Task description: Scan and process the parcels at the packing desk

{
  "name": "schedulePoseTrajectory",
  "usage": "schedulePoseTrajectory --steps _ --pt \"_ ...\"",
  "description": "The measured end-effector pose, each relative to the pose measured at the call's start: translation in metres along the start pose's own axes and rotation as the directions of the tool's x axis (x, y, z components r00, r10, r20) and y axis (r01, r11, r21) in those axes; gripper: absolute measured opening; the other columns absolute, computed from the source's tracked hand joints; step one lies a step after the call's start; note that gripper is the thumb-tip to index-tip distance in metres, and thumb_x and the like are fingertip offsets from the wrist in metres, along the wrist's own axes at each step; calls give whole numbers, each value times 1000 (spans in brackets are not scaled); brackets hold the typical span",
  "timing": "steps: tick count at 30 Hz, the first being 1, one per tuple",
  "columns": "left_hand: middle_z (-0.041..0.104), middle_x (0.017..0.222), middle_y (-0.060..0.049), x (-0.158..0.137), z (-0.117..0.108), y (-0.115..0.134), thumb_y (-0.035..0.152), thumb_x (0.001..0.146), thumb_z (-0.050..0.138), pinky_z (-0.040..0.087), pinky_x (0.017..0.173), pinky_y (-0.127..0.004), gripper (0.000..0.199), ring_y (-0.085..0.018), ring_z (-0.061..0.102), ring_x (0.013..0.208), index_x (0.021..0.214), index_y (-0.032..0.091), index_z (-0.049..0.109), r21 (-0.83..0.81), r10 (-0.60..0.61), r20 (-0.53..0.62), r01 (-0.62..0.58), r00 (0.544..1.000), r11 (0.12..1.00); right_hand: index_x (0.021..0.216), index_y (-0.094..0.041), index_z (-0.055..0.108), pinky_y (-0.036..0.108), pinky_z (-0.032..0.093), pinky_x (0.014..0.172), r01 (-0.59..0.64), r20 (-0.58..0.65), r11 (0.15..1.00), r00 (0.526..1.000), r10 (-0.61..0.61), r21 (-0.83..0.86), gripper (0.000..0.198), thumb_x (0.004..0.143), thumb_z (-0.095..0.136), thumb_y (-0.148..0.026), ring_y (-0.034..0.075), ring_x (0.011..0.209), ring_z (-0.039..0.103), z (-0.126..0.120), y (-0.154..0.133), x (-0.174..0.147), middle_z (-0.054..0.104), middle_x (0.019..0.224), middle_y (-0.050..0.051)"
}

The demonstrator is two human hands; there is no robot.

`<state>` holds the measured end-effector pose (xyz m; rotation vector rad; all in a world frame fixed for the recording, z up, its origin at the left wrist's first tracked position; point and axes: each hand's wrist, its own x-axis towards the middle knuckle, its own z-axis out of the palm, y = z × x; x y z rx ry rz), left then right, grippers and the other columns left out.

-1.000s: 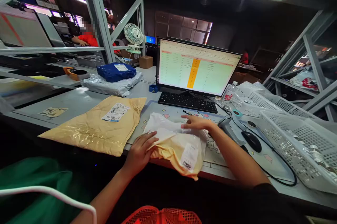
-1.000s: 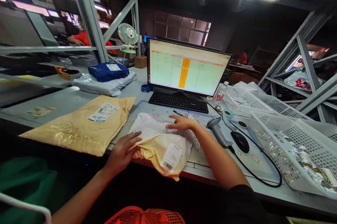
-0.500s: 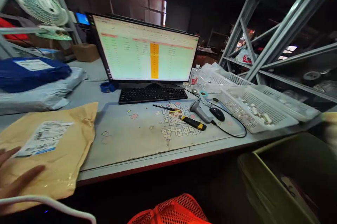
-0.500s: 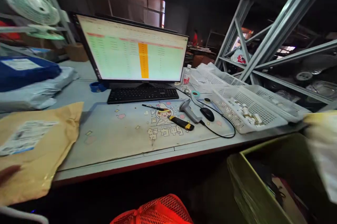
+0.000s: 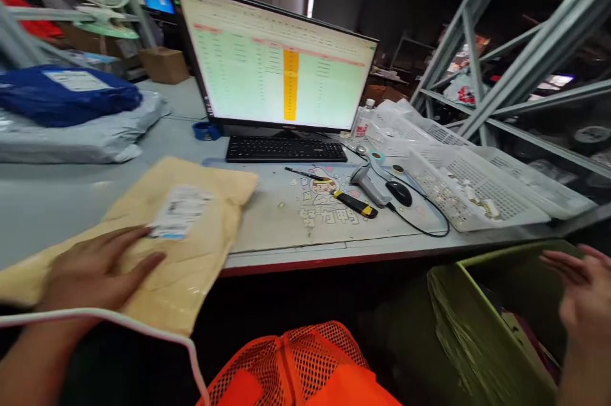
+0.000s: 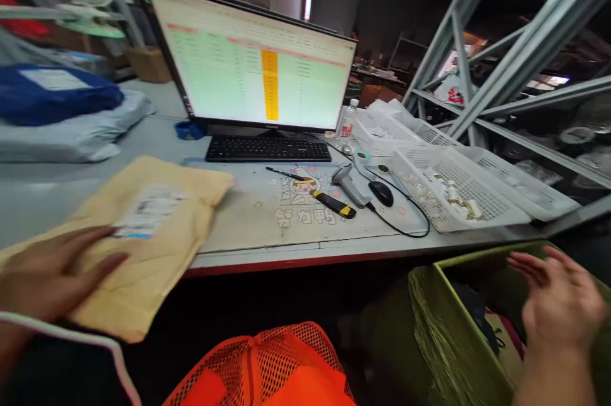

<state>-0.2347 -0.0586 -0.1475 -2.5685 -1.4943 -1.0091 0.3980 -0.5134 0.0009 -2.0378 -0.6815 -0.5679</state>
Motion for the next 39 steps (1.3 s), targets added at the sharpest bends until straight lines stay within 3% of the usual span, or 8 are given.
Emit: schedulePoseTrajectory --steps 2,4,8,14,20,25,31,39 --pt "72 140 -10 -4 8 27 69 100 44 49 115 -59 64 -37 66 128 133 20 68 -49 61 36 -59 997 997 151 -42 57 63 62 99 -49 32 978 999 43 203 72 91 50 -80 42 117 75 53 -27 9 72 133 26" --pt "71 141 -11 -4 15 55 65 100 49 46 117 -56 59 -36 66 129 133 21 70 -83 118 41 -114 992 990 131 -32 69 59 62 101 -61 209 953 978 -3 297 61 87 66 -74 38 104 79 112 -65 17 79 112 24" --pt "70 144 -11 -1 24 96 61 100 56 43 118 -54 55 -35 63 134 136 24 72 -149 183 56 -173 982 974 118 -20 70 57 62 100 37 481 938 851 -211 345 61 82 70 -69 33 96 80 207 -127 17 81 100 15" --pt "67 150 -9 -2 23 110 60 102 51 43 119 -56 55 -36 60 139 141 26 70 -103 109 90 -100 990 990 126 -13 72 43 61 95 229 584 949 748 -315 218 46 94 59 -44 27 96 77 266 -155 15 80 107 15" --pt "64 153 -16 -6 23 104 59 106 40 45 116 -63 59 -42 60 138 142 21 67 96 -89 1 89 996 991 146 -12 63 37 53 110 442 710 897 634 -305 -9 47 104 49 -27 26 123 70 337 -202 27 73 137 16" --pt "62 156 -17 -25 20 96 60 106 43 39 123 -65 59 -44 52 148 141 20 68 87 43 -44 -39 998 995 154 -14 59 39 41 122 525 757 851 563 -331 -18 56 99 54 -17 30 145 52 411 -253 23 59 157 16" --pt "57 163 -11 -71 8 87 61 104 55 41 125 -63 55 -40 48 154 148 29 65 15 162 -24 -161 987 987 143 -13 68 57 29 130 592 780 805 523 -344 -42 53 90 68 -19 38 165 22 445 -279 6 32 177 18" --pt "50 169 -7 -83 -13 92 54 97 73 43 126 -63 68 -39 47 155 159 35 54 24 254 -11 -254 967 967 147 -17 67 49 44 121 611 691 792 577 -435 -11 57 92 67 -32 37 148 51 423 -299 15 56 161 21"
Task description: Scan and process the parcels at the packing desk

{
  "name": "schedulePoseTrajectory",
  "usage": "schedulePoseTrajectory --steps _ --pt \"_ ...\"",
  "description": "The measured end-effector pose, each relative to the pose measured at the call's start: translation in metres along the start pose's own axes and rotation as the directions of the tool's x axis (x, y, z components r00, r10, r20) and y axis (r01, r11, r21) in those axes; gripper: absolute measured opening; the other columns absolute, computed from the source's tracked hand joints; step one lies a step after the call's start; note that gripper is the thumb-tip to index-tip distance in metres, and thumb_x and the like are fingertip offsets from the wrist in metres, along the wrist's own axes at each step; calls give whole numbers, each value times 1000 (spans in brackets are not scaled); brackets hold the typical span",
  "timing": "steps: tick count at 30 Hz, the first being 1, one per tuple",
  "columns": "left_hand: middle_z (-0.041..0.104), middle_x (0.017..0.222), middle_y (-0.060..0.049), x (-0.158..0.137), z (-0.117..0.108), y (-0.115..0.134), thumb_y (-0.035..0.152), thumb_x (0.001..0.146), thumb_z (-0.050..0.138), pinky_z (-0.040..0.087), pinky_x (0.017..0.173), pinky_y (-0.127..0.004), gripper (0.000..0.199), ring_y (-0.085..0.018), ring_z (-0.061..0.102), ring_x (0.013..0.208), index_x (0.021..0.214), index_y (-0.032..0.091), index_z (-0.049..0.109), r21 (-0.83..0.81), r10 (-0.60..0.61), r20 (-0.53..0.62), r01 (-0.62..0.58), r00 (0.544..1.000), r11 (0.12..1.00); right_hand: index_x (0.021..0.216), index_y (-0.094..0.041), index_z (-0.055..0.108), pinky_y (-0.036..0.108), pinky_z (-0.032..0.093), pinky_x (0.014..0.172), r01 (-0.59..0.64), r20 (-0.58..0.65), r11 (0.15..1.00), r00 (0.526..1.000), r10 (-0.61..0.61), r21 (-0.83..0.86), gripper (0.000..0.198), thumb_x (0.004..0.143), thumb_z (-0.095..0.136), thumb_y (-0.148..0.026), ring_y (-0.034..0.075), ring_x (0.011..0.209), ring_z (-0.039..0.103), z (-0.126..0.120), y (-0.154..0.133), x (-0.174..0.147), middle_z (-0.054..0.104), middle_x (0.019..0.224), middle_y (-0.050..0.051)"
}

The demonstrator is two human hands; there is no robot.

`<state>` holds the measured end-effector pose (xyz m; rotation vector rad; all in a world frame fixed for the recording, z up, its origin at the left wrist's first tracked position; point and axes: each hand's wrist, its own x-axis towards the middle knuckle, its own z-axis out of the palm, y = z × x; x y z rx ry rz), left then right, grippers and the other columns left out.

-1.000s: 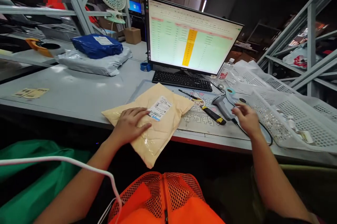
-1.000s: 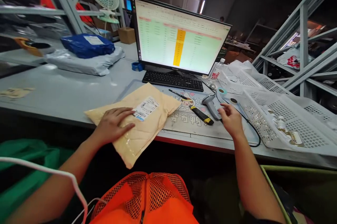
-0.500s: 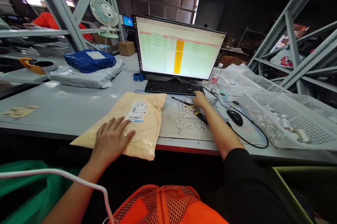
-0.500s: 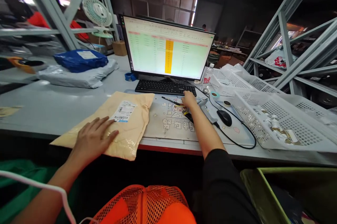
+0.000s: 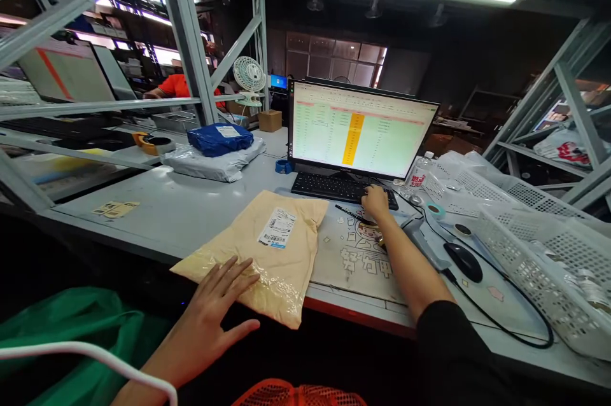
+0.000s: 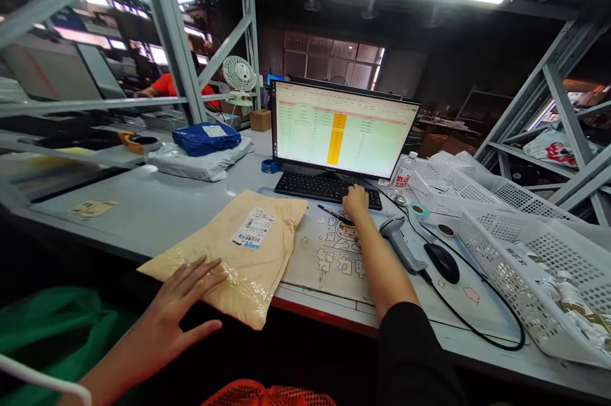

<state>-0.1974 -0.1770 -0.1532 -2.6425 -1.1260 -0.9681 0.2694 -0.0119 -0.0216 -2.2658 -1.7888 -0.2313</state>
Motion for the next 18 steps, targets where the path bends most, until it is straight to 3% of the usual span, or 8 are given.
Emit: schedulePoseTrajectory --steps 4,6,8,10,13,18 --pt "37 176 -10 25 8 9 47 84 90 40 128 -63 98 -40 36 162 168 33 42 -20 102 143 -101 984 995 152 -15 62 39 48 116 8 -75 1000 997 -7 12 53 102 53 -31 29 134 64 -41 21 -27 67 149 17" --pt "36 176 -11 40 18 15 41 85 88 40 129 -60 93 -38 37 162 167 29 44 -65 163 219 -152 962 986 148 -12 64 46 50 113 -67 -84 998 994 65 -23 52 104 49 -34 34 130 67 -55 45 -49 70 142 22" --pt "39 174 -11 53 29 23 28 92 77 38 132 -55 78 -34 39 161 164 25 48 -118 213 271 -187 939 975 141 -9 68 54 54 105 -215 -45 970 977 211 -114 53 103 52 -43 41 123 70 -60 74 -71 72 133 27" --pt "44 171 -11 63 39 36 15 94 63 36 134 -51 69 -29 41 161 162 21 51 -171 240 291 -197 926 965 133 -10 71 55 55 101 -327 37 917 938 344 -230 58 100 58 -55 43 121 72 -57 101 -89 73 128 28" --pt "48 168 -14 72 52 65 9 92 56 36 134 -50 67 -29 42 160 159 16 55 -257 295 280 -225 913 940 130 -10 72 51 57 98 -331 171 891 903 395 -311 66 96 61 -66 42 121 72 -41 123 -109 73 126 29" --pt "45 169 -20 76 70 122 18 95 63 34 134 -54 64 -35 41 160 158 9 54 -298 345 247 -268 905 916 142 -7 63 49 56 100 -363 144 885 898 416 -292 60 100 56 -49 40 123 71 -18 117 -125 72 128 28"
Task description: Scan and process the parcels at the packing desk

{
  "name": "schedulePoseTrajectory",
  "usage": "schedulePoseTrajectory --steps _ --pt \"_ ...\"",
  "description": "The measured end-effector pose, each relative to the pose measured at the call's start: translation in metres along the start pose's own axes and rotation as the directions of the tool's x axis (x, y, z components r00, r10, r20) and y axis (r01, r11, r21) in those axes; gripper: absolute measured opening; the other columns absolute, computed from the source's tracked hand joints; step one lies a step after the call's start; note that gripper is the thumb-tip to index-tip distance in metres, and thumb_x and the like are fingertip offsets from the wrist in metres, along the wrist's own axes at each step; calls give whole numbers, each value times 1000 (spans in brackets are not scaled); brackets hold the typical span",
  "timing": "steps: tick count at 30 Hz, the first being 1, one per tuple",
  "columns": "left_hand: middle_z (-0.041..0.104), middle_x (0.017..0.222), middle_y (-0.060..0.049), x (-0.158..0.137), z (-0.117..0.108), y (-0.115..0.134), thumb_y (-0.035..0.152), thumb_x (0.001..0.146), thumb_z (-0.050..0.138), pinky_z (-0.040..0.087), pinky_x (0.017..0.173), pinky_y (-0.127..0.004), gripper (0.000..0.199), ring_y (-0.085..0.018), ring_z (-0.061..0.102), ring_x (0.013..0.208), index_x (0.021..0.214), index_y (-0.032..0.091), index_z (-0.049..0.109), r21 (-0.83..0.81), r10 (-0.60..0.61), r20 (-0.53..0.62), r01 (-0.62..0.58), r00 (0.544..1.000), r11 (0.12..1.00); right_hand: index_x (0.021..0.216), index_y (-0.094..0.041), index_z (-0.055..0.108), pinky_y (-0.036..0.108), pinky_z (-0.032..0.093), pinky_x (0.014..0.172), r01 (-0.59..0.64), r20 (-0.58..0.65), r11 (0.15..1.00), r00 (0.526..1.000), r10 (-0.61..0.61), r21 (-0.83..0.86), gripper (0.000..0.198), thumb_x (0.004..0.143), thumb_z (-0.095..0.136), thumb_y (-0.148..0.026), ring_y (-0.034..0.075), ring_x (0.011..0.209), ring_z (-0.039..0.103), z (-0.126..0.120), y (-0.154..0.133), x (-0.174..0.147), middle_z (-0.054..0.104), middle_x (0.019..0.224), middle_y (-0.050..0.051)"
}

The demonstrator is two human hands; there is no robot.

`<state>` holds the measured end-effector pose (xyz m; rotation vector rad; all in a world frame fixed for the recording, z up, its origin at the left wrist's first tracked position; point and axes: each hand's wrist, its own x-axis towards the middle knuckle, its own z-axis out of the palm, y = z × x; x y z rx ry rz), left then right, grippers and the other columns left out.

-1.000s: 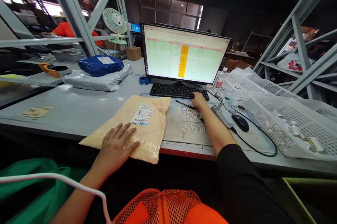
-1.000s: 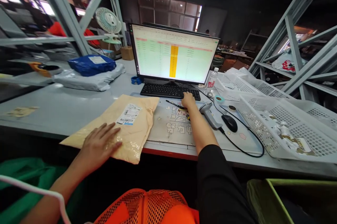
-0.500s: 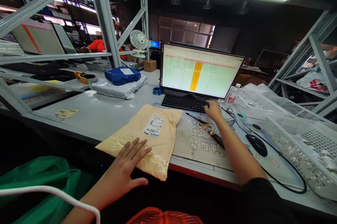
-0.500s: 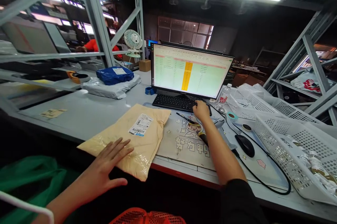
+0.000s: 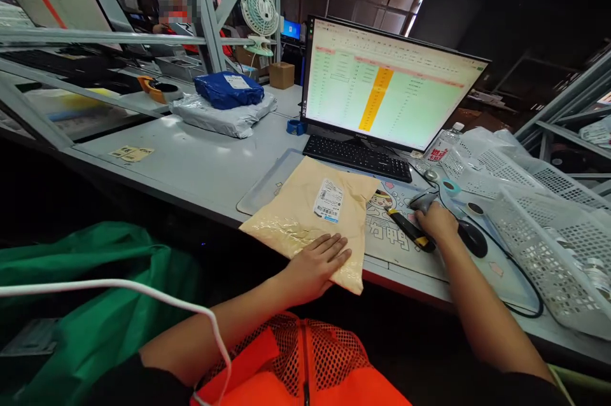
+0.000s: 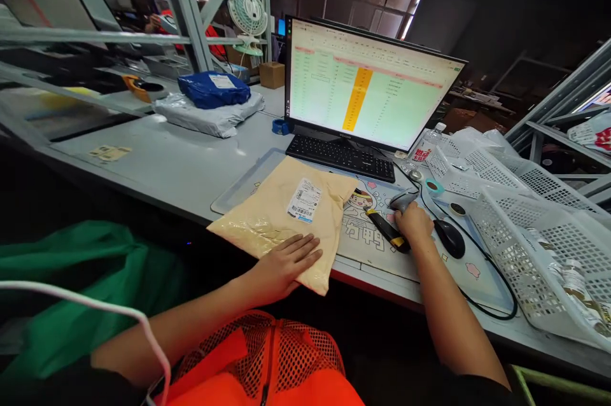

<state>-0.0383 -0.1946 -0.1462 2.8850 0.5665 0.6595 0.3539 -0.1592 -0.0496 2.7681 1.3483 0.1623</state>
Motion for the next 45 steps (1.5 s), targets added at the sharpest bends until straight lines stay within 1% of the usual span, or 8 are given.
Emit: schedulePoseTrajectory --steps 8,14,20,23,29,32,38,45 --pt "48 168 -19 5 10 11 23 96 64 32 134 -52 64 -34 43 159 158 11 53 -57 -56 -25 54 998 997 111 -13 71 39 57 75 203 52 939 973 -226 277 51 102 51 -60 31 85 73 -82 3 -33 74 93 17" --pt "46 169 -19 5 7 12 23 97 64 30 135 -53 64 -34 41 160 158 10 53 -96 -69 6 70 998 993 105 -20 73 25 38 48 494 271 635 620 -736 594 59 92 63 -77 13 53 51 -146 -24 -91 63 70 1" --pt "48 169 -16 6 8 15 23 95 64 27 136 -53 68 -32 40 161 161 15 50 -151 -116 33 120 993 981 116 -19 76 25 43 58 629 234 526 489 -840 573 56 99 59 -70 15 64 56 -142 -62 -98 64 75 1" --pt "42 172 -17 4 5 15 23 93 68 26 136 -53 71 -33 37 163 161 14 50 -159 -120 75 131 990 979 122 -20 75 26 42 59 620 213 543 526 -824 566 58 99 57 -70 16 64 55 -130 -63 -87 63 74 0" --pt "23 180 -15 -2 -33 1 23 79 89 16 136 -63 101 -38 18 168 168 26 42 -21 -211 222 221 952 975 116 -13 76 35 51 81 480 -47 836 873 -486 268 51 100 56 -58 30 99 71 -73 -37 -25 78 109 15" --pt "9 182 -13 -6 -56 -14 25 66 98 5 134 -72 123 -44 1 168 171 32 35 93 -353 262 341 898 936 129 -9 71 37 52 90 275 -80 944 961 -265 182 52 104 52 -51 35 118 72 -33 -19 5 76 125 23" --pt "13 183 -3 -28 -44 -41 14 72 83 15 133 -71 114 -44 2 169 172 40 33 149 -411 201 387 889 910 136 -8 66 44 56 95 103 -7 990 995 -103 93 54 105 52 -50 37 118 74 9 -9 18 75 127 25" --pt "24 182 -1 -46 -9 -55 3 75 68 26 131 -69 106 -42 10 169 170 40 37 139 -323 -55 328 945 934 143 -8 68 49 54 105 113 -130 991 986 -103 73 52 105 39 -28 39 128 68 -47 -37 55 70 139 27"
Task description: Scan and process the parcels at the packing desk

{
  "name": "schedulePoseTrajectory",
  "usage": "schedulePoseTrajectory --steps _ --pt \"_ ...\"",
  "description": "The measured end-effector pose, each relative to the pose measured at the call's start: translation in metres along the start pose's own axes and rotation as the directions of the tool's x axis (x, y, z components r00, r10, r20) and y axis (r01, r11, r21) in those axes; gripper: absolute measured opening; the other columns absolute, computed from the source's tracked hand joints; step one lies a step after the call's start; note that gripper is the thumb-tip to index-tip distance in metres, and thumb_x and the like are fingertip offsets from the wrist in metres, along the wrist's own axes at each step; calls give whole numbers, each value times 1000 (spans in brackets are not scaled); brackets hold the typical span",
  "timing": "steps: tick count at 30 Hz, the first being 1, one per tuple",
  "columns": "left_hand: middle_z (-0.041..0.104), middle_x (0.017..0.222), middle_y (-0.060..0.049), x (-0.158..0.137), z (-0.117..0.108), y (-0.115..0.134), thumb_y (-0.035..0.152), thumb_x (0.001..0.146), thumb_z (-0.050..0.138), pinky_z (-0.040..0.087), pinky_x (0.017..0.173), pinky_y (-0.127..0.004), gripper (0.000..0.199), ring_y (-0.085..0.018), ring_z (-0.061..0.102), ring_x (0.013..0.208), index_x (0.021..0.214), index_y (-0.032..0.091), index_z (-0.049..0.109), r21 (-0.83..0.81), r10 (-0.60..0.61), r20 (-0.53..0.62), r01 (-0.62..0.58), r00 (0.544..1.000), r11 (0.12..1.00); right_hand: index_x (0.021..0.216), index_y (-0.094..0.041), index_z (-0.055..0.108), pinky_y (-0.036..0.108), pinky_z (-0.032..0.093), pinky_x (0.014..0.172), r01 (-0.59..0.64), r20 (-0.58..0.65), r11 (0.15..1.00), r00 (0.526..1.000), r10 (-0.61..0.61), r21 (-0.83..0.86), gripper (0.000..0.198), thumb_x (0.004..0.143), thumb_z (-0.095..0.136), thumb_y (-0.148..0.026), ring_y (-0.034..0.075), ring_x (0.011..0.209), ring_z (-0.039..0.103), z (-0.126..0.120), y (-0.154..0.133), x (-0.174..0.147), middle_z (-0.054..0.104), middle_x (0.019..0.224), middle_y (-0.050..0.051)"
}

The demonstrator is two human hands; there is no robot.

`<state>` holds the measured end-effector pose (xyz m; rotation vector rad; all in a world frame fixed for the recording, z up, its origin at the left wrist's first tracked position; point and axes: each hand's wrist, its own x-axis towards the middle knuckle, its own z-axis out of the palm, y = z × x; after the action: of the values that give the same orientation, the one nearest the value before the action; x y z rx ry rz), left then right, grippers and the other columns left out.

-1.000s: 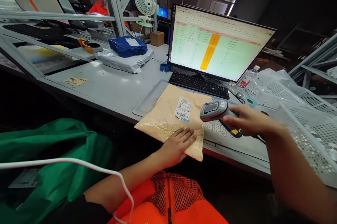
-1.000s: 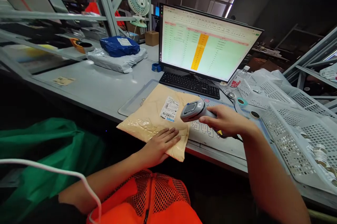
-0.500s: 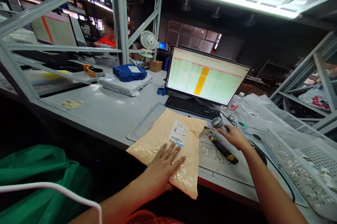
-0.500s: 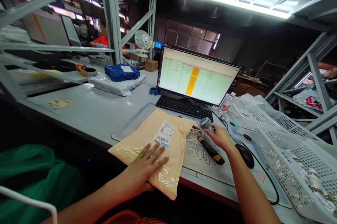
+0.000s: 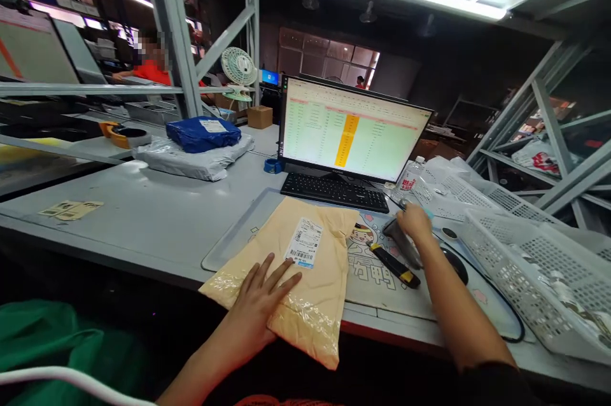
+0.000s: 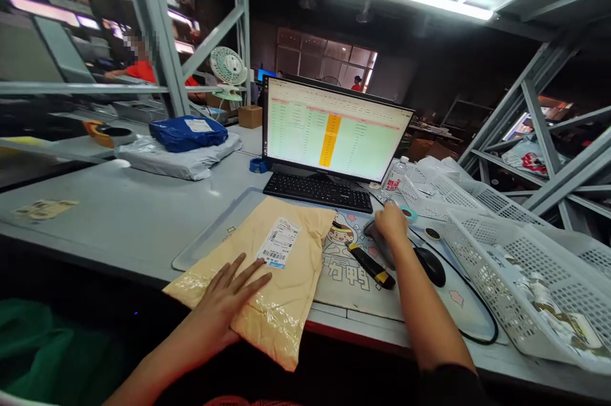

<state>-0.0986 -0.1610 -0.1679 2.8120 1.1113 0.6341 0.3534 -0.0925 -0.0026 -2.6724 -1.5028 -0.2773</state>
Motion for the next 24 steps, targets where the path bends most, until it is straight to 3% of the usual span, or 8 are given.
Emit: schedulePoseTrajectory --steps 3,5,8,12,15,19,24 --pt "25 181 -2 1 0 -4 4 75 69 25 131 -70 107 -44 11 168 170 40 36 -12 22 -24 -22 999 1000 154 -16 62 39 45 117 125 47 992 991 -126 25 54 102 48 -21 31 141 58 3 -27 30 62 154 17" --pt "25 181 -2 1 0 -6 4 74 69 25 131 -71 108 -44 11 168 170 40 36 -21 23 -23 -23 999 1000 154 -19 63 39 42 120 178 114 983 977 -181 38 56 98 60 -21 31 147 51 16 -45 44 58 159 15" --pt "24 182 -2 0 -1 -7 4 75 67 26 130 -71 109 -43 10 168 171 41 34 -41 23 -11 -23 1000 999 156 -18 60 49 37 124 198 163 979 966 -202 39 62 94 65 -19 38 158 34 37 -65 51 42 170 18" --pt "23 182 -1 -2 -1 -6 4 76 69 25 131 -71 107 -43 10 169 170 41 35 -61 6 -6 -6 1000 998 154 -12 62 60 26 130 218 164 975 961 -221 35 56 98 52 -13 42 165 18 48 -74 52 25 179 19" --pt "22 182 -2 -1 -3 -5 7 78 71 24 131 -71 105 -43 9 169 170 41 35 -73 -6 10 7 1000 997 156 -11 59 61 22 132 222 150 974 963 -225 38 57 101 47 -13 42 166 13 50 -76 53 22 180 20" --pt "22 182 -1 -1 -6 -3 8 80 71 25 131 -72 103 -42 9 169 170 42 35 -83 -10 27 13 1000 997 167 -19 46 63 24 131 216 181 975 958 -222 55 66 102 44 -12 41 167 14 51 -80 55 22 181 14" --pt "26 181 -3 0 -11 2 7 81 69 25 131 -71 99 -41 11 169 169 39 40 -93 -23 11 24 1000 995 163 -18 52 64 26 130 223 179 972 956 -234 77 65 99 49 -10 43 165 20 42 -89 50 27 180 16"
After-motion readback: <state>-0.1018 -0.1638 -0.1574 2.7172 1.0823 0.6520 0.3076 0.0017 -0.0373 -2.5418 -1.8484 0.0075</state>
